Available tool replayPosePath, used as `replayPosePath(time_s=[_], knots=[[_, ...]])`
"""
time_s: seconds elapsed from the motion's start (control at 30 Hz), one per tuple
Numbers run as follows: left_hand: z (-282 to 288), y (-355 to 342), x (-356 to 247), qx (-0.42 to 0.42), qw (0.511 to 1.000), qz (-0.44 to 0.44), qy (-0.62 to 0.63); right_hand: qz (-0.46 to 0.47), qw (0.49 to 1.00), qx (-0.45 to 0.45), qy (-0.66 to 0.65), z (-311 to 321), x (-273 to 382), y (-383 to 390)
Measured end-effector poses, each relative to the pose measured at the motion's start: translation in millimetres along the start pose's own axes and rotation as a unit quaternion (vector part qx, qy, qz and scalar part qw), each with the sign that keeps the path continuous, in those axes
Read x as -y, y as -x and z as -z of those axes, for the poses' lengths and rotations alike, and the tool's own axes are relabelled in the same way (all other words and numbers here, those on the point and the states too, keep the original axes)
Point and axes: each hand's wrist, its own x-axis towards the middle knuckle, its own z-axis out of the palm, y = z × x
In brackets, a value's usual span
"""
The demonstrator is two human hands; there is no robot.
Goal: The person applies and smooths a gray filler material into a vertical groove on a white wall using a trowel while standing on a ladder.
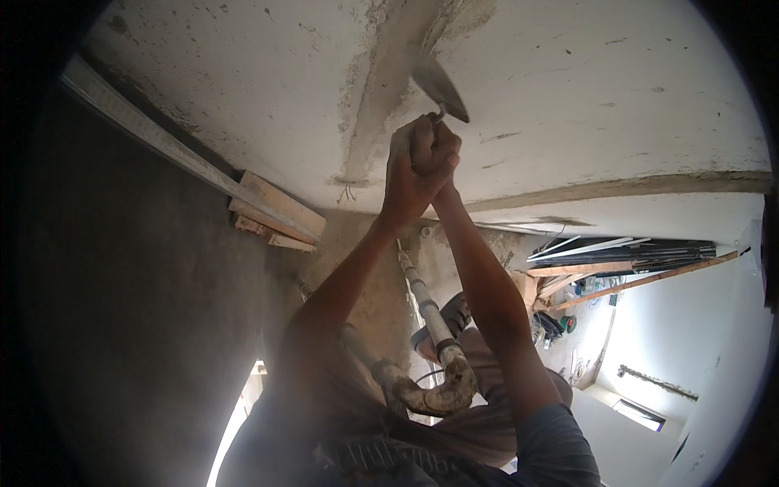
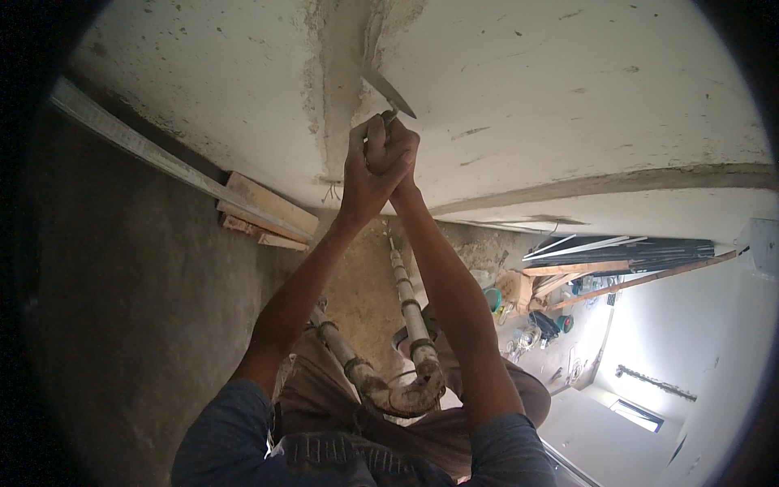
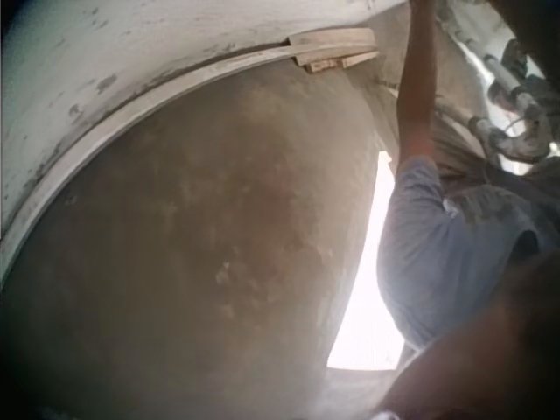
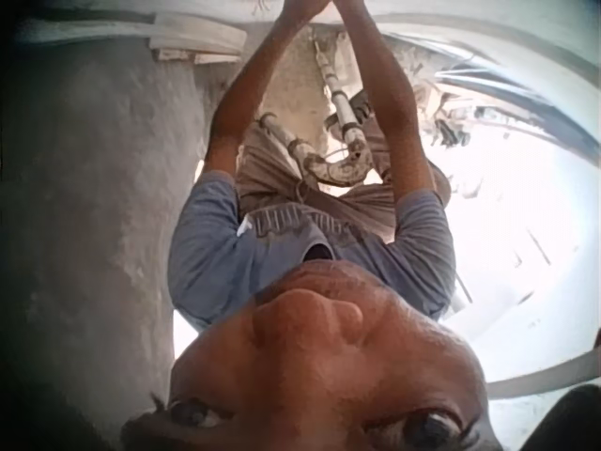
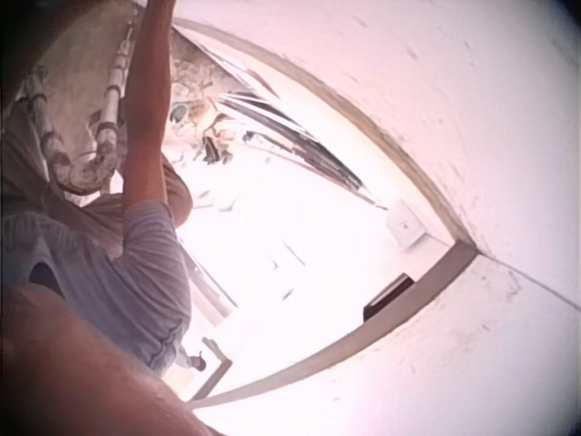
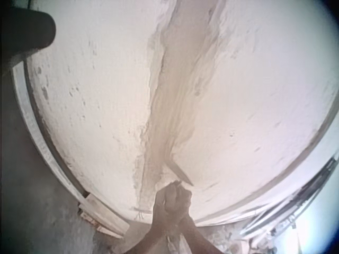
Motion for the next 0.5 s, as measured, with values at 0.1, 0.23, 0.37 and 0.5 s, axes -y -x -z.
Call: replayPosePath(time_s=[0.1,0.23,0.37,0.5], knots=[[8.5,-8.2,-9.9,0.008,0.999,-0.016,-0.036,0.025,0.999,0.000,-0.024,-1.9,21.6,-14.0],[17.6,24.4,43.1,-0.030,0.999,0.033,0.006,-0.022,0.996,0.045,0.069,-21.5,-53.2,34.8],[17.7,9.6,28.7,0.010,1.000,0.026,0.004,0.090,0.990,-0.030,0.101,-23.3,-54.0,22.2],[20.0,-9.4,12.8,0.016,0.999,-0.009,-0.042,0.047,0.995,-0.027,0.079,-20.5,-23.7,-5.4]])
